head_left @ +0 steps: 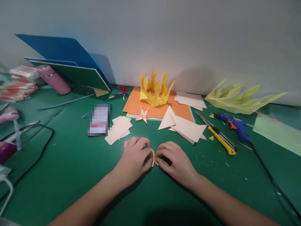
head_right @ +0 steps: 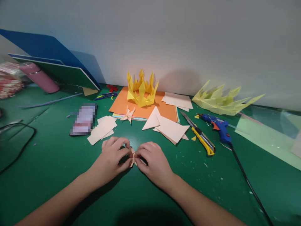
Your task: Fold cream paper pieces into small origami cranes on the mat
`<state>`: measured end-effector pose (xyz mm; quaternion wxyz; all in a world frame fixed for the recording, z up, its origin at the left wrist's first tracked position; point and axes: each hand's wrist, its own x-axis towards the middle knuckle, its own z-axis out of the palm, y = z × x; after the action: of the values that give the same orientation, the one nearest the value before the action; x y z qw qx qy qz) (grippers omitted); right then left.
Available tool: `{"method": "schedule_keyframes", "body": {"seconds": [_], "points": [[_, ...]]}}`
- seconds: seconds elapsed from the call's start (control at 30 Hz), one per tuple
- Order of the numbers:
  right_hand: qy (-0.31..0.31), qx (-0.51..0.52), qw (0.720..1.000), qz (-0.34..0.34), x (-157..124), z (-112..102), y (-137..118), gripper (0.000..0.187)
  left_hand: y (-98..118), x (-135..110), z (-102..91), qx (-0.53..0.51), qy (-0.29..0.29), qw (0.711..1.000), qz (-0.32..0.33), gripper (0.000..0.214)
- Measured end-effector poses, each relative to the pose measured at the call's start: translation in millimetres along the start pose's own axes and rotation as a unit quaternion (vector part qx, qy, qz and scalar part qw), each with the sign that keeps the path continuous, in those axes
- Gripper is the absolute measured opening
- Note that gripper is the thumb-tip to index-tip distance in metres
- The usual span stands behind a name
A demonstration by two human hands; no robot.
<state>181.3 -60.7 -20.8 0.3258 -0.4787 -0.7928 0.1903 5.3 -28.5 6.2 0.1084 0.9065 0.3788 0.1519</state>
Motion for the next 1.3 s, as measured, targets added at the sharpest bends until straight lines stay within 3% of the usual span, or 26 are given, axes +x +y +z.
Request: {"method": "schedule_keyframes", "body": {"seconds": [0.2, 0.4, 0.67, 0.97, 1.3], "points": [[0.004, -0.015, 1.0, 0.0, 1, -2, -2, 0.012, -1, 1, -2.4, 0.018, -0.008, 1.0, 0.006, 0.012], [0.058, -0.033, 0.998, 0.007, -2, -8, -2, 0.003, 1, 1, -0.2, 0.005, 0.005, 1.0, -0.004, 0.016], [0.018, -0.033, 0.999, 0.021, -4, -6, 1, 0.009, -2, 1, 3.8, -0.039, -0.005, 0.999, 0.001, 0.012], [0.022, -0.058, 0.998, 0.016, -2, -5, 4, 0.005, 1, 4, -1.3, -0.073, -0.014, 0.997, -0.022, 0.005], [0.044, -0.063, 0.997, 0.014, 0, -1, 5, 0.006, -2, 4, 7.9, -0.103, -0.002, 0.993, -0.054, 0.007]]}}
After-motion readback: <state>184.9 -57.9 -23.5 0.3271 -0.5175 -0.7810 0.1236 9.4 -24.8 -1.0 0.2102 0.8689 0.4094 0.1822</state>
